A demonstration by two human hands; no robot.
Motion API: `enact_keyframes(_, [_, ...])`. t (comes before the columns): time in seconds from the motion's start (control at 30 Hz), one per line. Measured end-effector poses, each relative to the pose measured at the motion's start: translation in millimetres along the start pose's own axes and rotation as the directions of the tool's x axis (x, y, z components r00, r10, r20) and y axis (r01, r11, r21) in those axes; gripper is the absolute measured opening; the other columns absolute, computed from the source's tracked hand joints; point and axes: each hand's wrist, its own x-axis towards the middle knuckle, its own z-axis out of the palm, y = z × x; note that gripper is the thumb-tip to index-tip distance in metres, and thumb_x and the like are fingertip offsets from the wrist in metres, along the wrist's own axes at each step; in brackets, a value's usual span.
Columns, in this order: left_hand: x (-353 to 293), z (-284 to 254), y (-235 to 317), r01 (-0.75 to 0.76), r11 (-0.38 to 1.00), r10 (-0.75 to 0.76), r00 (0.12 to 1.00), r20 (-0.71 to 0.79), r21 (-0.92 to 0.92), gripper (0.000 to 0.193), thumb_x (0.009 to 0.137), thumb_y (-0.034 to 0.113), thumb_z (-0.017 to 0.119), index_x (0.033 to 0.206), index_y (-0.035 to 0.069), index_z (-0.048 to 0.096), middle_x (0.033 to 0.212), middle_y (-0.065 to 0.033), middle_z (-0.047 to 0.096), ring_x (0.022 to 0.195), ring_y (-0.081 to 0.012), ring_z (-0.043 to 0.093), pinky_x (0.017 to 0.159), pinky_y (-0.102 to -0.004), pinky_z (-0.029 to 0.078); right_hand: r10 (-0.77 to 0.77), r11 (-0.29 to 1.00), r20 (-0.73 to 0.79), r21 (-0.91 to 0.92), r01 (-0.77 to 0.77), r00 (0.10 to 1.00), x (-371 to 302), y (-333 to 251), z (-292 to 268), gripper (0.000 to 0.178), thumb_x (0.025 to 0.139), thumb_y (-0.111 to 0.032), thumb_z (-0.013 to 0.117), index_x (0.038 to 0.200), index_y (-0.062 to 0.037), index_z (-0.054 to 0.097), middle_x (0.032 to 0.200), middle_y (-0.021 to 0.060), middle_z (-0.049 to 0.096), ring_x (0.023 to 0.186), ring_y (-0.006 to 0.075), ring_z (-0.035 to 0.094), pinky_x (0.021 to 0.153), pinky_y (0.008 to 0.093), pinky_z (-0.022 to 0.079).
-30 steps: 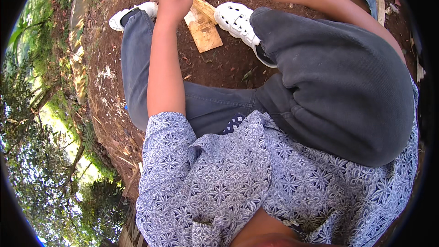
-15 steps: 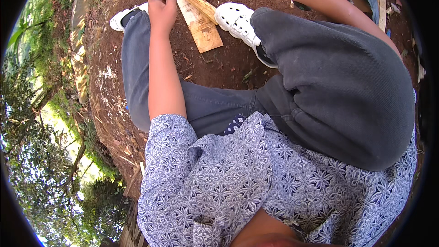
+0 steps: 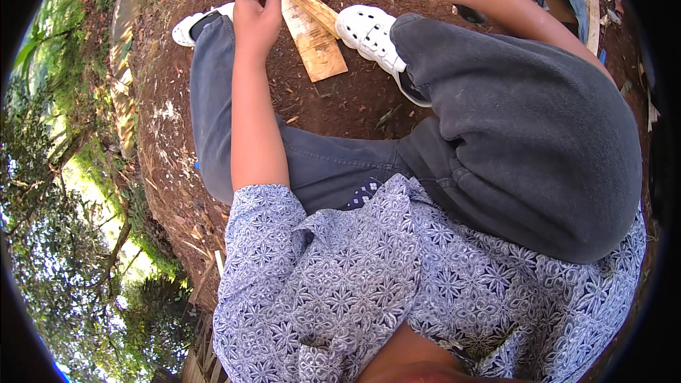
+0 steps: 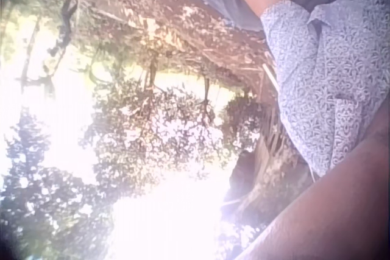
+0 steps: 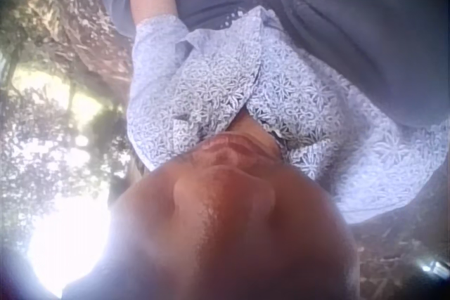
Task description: The person sits cross-legged on the ground and uses a hammer and a chisel to carve a piece of wood. They repeatedly strike the chisel to remove wood shavings and shape the material.
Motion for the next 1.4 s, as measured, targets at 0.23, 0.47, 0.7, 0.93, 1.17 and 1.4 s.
enact_keyframes(0.23, [21, 18, 43, -0.148, 0.939, 0.086, 0.975, 0.205, 0.309, 0.019, 0.094, 0.009, 0.070, 0.106, -0.001, 0.060, 0.090, -0.0179, 0.068, 0.085, -0.0300, 0.067, 0.078, -0.0408, 0.052, -0.069, 0.996, -0.013, 0.060, 0.070, 0.998, -7, -34, -14, 0.027, 0.106, -0.026, 0.059, 0.094, -0.0020, 0.062, 0.075, -0.0002, 0.056, 0.072, 0.0101, 0.051, 0.065, 0.0321, 0.045])
enact_keyframes(0.47, [30, 14, 16, -0.336, 0.892, 0.286, 0.938, 0.199, 0.302, 0.023, 0.095, 0.012, 0.071, 0.110, -0.001, 0.059, 0.094, -0.0194, 0.068, 0.088, -0.0320, 0.067, 0.079, -0.0415, 0.052, 0.009, 0.949, 0.208, -0.311, 0.057, 0.978, -15, -24, -17, 0.025, 0.104, -0.025, 0.059, 0.099, -0.0006, 0.062, 0.077, 0.0123, 0.065, 0.069, 0.0167, 0.062, 0.066, 0.0386, 0.049])
enact_keyframes(0.7, [25, 31, 52, -0.152, 0.907, 0.058, 0.969, 0.241, 0.393, 0.022, 0.094, 0.008, 0.069, 0.112, 0.000, 0.059, 0.093, -0.0172, 0.069, 0.089, -0.0324, 0.068, 0.080, -0.0429, 0.052, 0.040, 0.950, 0.076, -0.313, -0.014, 0.996, -11, -26, -15, 0.026, 0.106, -0.026, 0.058, 0.094, -0.0021, 0.059, 0.070, 0.0076, 0.058, 0.065, 0.0155, 0.054, 0.062, 0.0366, 0.046])
enact_keyframes(0.93, [18, 26, 20, -0.080, 0.957, 0.016, 0.974, 0.225, 0.280, 0.019, 0.099, 0.012, 0.070, 0.113, 0.004, 0.061, 0.102, -0.0036, 0.070, 0.094, -0.0114, 0.064, 0.086, -0.0288, 0.050, -0.007, 0.936, 0.165, -0.345, 0.064, 0.986, -8, -15, -9, 0.024, 0.103, -0.024, 0.059, 0.101, -0.0009, 0.065, 0.076, 0.0155, 0.065, 0.068, 0.0248, 0.061, 0.066, 0.0415, 0.049])
enact_keyframes(1.17, [4, 29, 0, -0.037, 0.998, 0.027, 0.975, 0.221, 0.042, 0.020, 0.098, 0.004, 0.068, 0.116, 0.004, 0.060, 0.108, -0.0054, 0.068, 0.102, -0.0131, 0.065, 0.091, -0.0298, 0.050, 0.012, 0.979, 0.152, -0.205, 0.019, 0.988, -3, -22, -5, 0.026, 0.099, -0.026, 0.062, 0.097, -0.0010, 0.069, 0.083, 0.0196, 0.070, 0.078, 0.0313, 0.069, 0.071, 0.0457, 0.051])
enact_keyframes(1.4, [-24, 11, -41, 0.068, 0.979, -0.065, 0.998, 0.023, -0.193, 0.026, 0.099, -0.002, 0.062, 0.120, 0.004, 0.049, 0.116, -0.0107, 0.066, 0.111, -0.0189, 0.064, 0.097, -0.0353, 0.054, 0.122, 0.992, 0.189, -0.062, -0.112, 0.974, -2, -16, -1, 0.028, 0.101, -0.028, 0.062, 0.099, -0.0001, 0.068, 0.077, 0.0109, 0.067, 0.072, 0.0164, 0.061, 0.069, 0.0376, 0.051])
